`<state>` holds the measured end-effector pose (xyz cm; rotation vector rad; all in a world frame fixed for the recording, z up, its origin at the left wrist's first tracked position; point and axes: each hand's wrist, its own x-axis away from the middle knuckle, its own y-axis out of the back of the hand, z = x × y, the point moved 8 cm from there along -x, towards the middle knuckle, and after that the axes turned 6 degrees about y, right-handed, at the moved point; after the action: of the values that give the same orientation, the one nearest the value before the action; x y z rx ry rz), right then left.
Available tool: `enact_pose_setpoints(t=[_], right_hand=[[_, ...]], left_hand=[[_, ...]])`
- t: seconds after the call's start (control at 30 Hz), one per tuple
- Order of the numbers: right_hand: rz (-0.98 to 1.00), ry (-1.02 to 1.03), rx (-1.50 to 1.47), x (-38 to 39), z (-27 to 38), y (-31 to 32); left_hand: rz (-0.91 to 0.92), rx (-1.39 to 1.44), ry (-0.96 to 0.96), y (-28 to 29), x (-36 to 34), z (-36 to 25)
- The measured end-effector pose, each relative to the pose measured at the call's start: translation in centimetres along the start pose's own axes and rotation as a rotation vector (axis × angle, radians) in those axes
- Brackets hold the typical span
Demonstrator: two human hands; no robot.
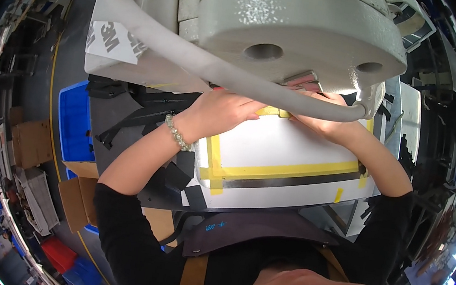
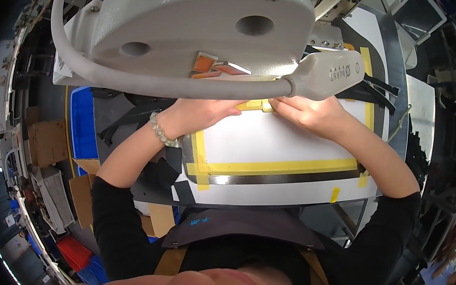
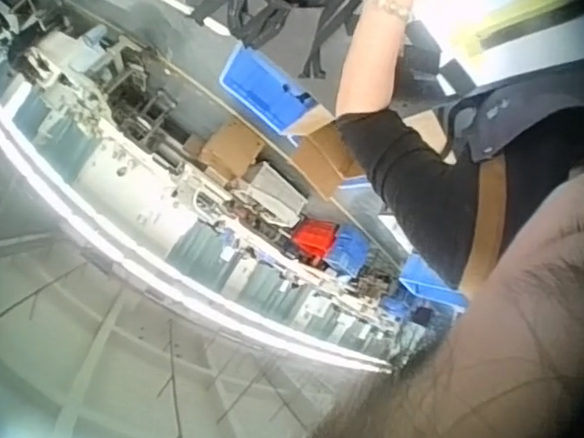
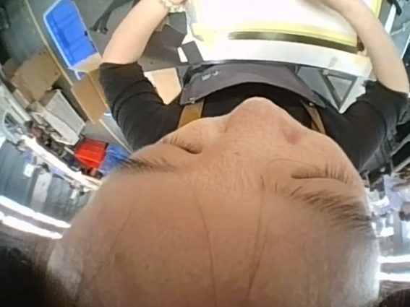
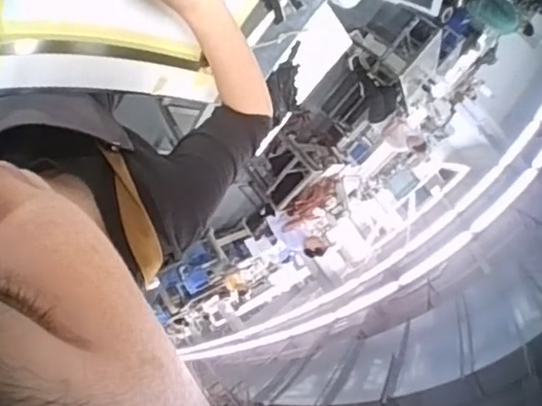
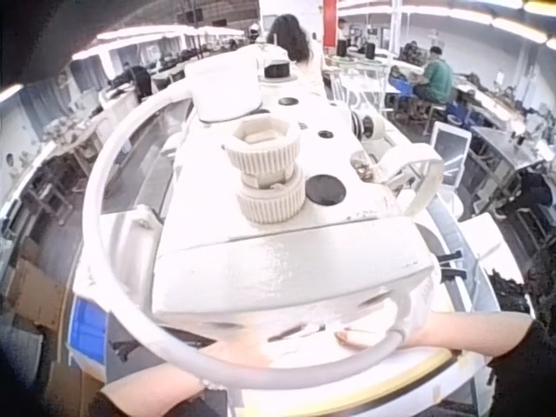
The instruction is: Sewing small material tabs onto a zipper using an industrial sewing machine.
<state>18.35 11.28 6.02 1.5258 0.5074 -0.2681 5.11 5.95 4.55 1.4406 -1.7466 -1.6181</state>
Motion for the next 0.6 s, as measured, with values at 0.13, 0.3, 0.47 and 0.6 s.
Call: enact_pose_setpoints(t=[0.13,0.3,0.47,0.6], right_hand=[[0.19,-0.101,-0.217,0.4,-0.9,-1.4],[0.285,-0.155,-0.158,-0.5,-1.1,-0.8],[0.201,-0.038,0.035,-0.5,-0.1,-0.5],[0.108,-0.068,0.01,-0.4,-0.2,-0.3]], left_hand=[[0.144,0.057,0.073,-1.1,0.1,0.5],[0.083,0.045,0.022,-1.0,0.1,0.2],[-0.011,0.044,0.03,-0.3,0.3,0.2],[-0.038,-0.044,0.047,0.2,0.4,-0.3]])
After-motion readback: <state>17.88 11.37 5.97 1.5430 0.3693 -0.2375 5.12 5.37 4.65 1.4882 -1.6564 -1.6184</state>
